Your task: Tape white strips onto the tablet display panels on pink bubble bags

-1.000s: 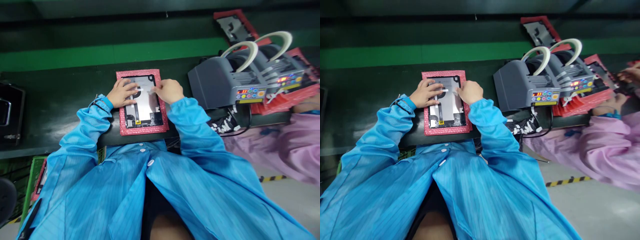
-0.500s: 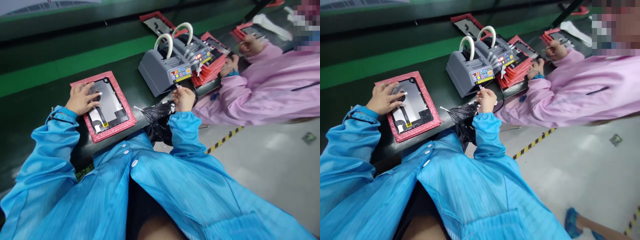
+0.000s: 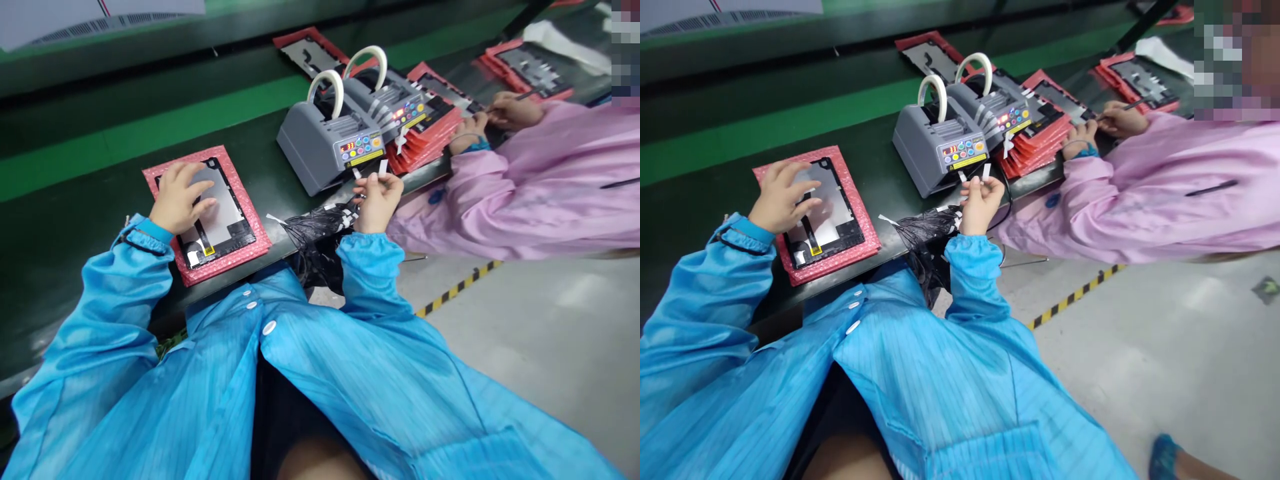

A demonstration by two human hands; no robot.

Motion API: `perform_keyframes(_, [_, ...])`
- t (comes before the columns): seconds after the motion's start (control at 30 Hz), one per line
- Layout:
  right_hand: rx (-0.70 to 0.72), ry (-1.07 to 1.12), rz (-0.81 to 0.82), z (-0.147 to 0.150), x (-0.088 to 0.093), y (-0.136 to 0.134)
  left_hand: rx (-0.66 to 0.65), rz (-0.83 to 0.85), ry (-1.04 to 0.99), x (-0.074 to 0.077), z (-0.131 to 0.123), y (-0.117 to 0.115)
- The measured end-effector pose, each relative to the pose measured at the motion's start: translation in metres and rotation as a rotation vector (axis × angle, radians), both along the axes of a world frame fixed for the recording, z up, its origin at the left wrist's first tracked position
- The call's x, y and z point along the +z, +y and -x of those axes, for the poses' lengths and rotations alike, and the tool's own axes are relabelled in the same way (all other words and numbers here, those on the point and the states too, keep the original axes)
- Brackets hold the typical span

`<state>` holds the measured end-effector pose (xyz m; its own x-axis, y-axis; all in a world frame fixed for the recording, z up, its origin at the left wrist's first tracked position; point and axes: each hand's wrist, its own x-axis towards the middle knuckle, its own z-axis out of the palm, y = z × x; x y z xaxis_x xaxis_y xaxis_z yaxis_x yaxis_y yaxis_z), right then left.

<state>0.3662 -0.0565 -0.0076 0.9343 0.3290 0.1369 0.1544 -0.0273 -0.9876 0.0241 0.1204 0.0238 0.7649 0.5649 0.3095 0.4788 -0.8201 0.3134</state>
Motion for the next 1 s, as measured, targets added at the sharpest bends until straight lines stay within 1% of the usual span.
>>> perform_keyframes(0.07, [0.007,0.016,0.007,-0.003,0.000,0.003,-0.045,-0.004,-0.010,0.001,-0.009,-0.003])
perform_keyframes(0.17, [0.025,0.005,0.032,-0.009,-0.005,0.009,-0.076,0.011,0.026,0.004,-0.018,-0.007])
perform_keyframes(0.27, [0.001,-0.031,0.056,-0.013,-0.009,0.014,-0.095,0.019,0.051,0.006,-0.024,-0.011])
perform_keyframes(0.37, [-0.036,-0.153,0.083,-0.007,-0.007,0.011,-0.117,0.013,0.005,0.008,-0.028,-0.015])
perform_keyframes(0.43, [0.000,-0.253,0.086,0.006,0.000,0.005,-0.136,0.025,-0.029,0.010,-0.033,-0.020])
perform_keyframes(0.5, [0.131,-0.302,0.067,0.026,0.011,-0.001,-0.157,0.058,-0.059,0.014,-0.041,-0.026])
perform_keyframes(0.57, [0.332,-0.283,0.040,0.052,0.023,-0.002,-0.180,0.103,-0.087,0.020,-0.052,-0.033])
perform_keyframes(0.63, [0.532,-0.225,0.033,0.077,0.034,0.003,-0.193,0.151,-0.116,0.024,-0.061,-0.037])
perform_keyframes(0.73, [0.735,-0.125,0.084,0.107,0.045,0.019,-0.183,0.214,-0.136,0.026,-0.068,-0.038])
perform_keyframes(0.8, [0.827,-0.082,0.126,0.119,0.047,0.030,-0.164,0.247,-0.134,0.023,-0.064,-0.036])
perform_keyframes(0.87, [0.894,-0.058,0.136,0.123,0.047,0.040,-0.127,0.278,-0.142,0.018,-0.057,-0.033])
perform_keyframes(0.93, [0.909,-0.040,0.114,0.122,0.043,0.048,-0.070,0.318,-0.163,0.013,-0.049,-0.031])
perform_keyframes(1.0, [0.896,-0.030,0.088,0.120,0.037,0.054,-0.008,0.370,-0.178,0.009,-0.043,-0.029])
